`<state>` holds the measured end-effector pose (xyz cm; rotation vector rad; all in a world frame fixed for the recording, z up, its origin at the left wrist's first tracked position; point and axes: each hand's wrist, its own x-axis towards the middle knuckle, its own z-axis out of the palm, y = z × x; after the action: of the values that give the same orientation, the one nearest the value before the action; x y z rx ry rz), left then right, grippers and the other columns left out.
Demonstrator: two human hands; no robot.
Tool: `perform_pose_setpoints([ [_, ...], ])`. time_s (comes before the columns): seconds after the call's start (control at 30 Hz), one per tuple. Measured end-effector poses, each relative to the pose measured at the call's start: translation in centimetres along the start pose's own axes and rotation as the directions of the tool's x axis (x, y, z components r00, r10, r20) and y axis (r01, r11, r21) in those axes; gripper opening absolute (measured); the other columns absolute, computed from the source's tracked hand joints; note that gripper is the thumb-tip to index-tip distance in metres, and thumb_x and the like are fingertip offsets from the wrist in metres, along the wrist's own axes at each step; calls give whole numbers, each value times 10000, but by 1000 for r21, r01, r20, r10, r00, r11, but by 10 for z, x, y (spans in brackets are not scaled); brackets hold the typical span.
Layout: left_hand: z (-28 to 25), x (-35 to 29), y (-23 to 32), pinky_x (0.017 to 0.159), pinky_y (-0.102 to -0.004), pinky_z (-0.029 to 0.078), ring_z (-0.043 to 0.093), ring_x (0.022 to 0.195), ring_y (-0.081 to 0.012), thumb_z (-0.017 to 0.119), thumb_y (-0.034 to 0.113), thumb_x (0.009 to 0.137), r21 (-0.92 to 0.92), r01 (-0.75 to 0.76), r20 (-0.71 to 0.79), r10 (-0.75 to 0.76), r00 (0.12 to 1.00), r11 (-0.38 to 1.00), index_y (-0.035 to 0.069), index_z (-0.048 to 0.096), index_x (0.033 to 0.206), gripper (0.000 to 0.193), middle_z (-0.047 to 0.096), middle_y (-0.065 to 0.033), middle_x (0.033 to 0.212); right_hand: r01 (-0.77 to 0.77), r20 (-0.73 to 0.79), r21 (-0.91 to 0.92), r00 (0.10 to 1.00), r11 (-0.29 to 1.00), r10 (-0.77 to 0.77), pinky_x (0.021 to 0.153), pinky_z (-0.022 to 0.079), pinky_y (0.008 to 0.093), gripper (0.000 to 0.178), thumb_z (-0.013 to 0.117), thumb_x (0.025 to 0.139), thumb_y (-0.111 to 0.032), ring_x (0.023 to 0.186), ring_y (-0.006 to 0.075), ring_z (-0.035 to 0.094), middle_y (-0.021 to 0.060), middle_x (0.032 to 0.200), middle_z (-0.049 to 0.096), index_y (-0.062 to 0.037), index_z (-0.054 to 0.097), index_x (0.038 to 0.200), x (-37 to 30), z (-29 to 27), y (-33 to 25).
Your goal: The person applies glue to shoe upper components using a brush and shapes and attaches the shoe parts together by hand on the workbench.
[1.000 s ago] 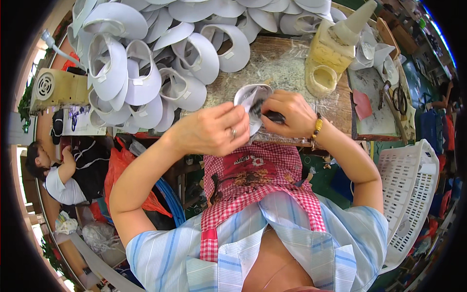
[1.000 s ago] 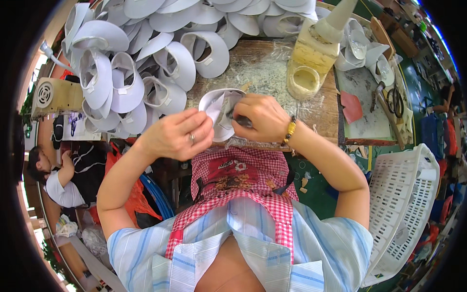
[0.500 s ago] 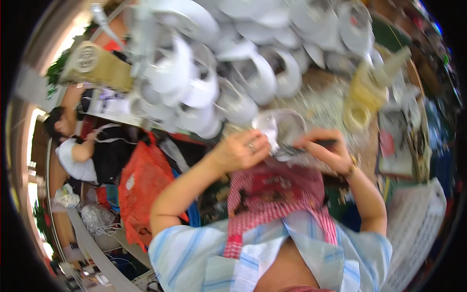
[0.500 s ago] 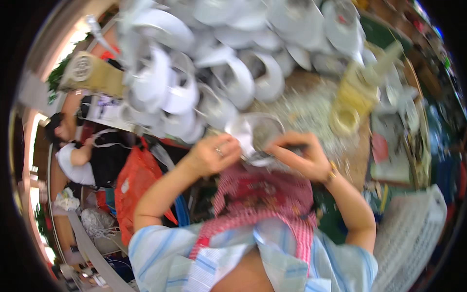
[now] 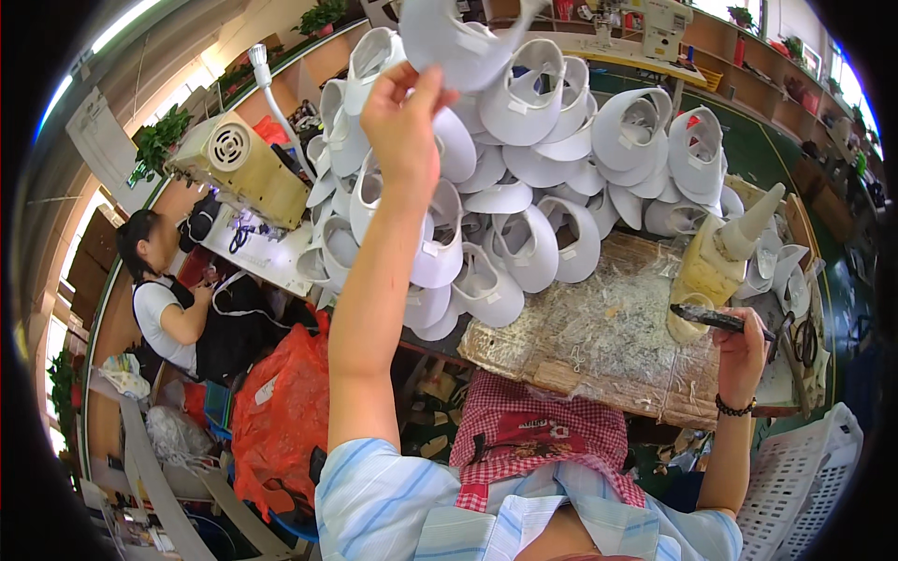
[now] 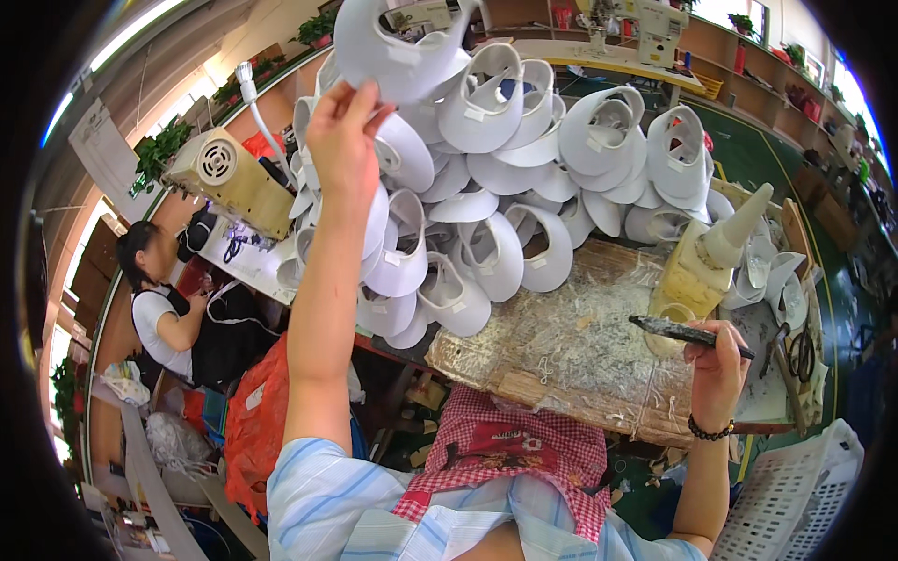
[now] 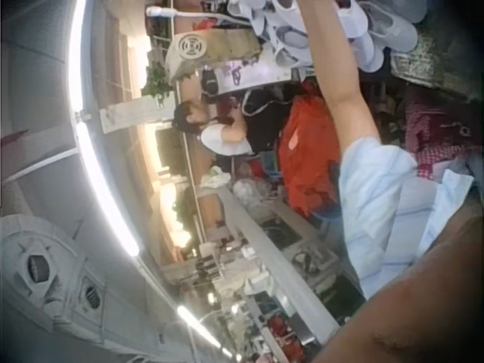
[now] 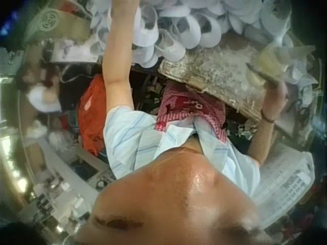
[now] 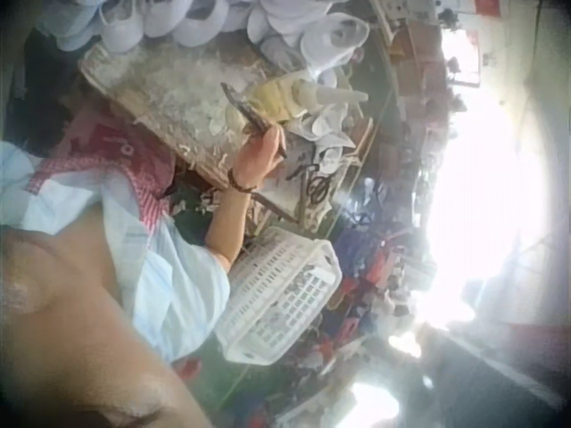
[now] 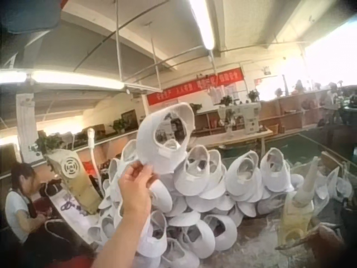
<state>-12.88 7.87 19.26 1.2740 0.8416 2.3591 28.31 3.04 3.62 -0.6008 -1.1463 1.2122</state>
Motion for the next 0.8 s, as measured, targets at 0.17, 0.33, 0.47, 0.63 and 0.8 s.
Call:
perform_pose_setpoints([
  [0.17,-7,63,-44,565,-311,558,607,561,-202,695,66,793,271,139,-21,-139,990,952,9,284,1199,581,603,-135,830,-32,-21,-150,999,988,30,627,419,255,295,511,907,-240,723,134,550,125,893,631,38,610,910,-12,-18,-21],
  [0.33,-41,88,-40,354,-237,390,520,438,-115,643,244,864,867,-10,51,-68,996,498,106,439,1187,406,562,-56,608,-164,-28,-341,986,926,165,586,375,210,243,531,812,-197,676,87,506,27,815,593,-33,562,988,6,-58,-38],
  [0.47,-40,94,-41,402,-226,390,534,475,-102,493,381,938,923,-56,108,-116,987,381,101,487,1212,392,592,-40,656,-188,-240,-817,970,545,-25,561,426,233,157,637,772,-177,620,53,508,-23,683,581,-23,623,798,40,-167,-38],
  [0.63,-35,79,-15,441,-233,399,542,498,-102,420,406,963,933,-83,109,-53,993,350,93,550,1174,399,601,-30,668,-332,-319,-923,943,196,96,677,496,344,420,651,715,-356,726,236,651,98,788,671,-66,644,1018,105,-224,-11],
  [0.8,-5,8,-10,431,-214,349,462,500,-51,516,277,961,822,-338,305,147,941,459,91,555,1169,281,532,-10,641,-221,-224,-957,975,-190,-5,778,499,430,637,676,686,-346,898,359,644,180,963,669,-125,512,1261,164,-165,18],
])
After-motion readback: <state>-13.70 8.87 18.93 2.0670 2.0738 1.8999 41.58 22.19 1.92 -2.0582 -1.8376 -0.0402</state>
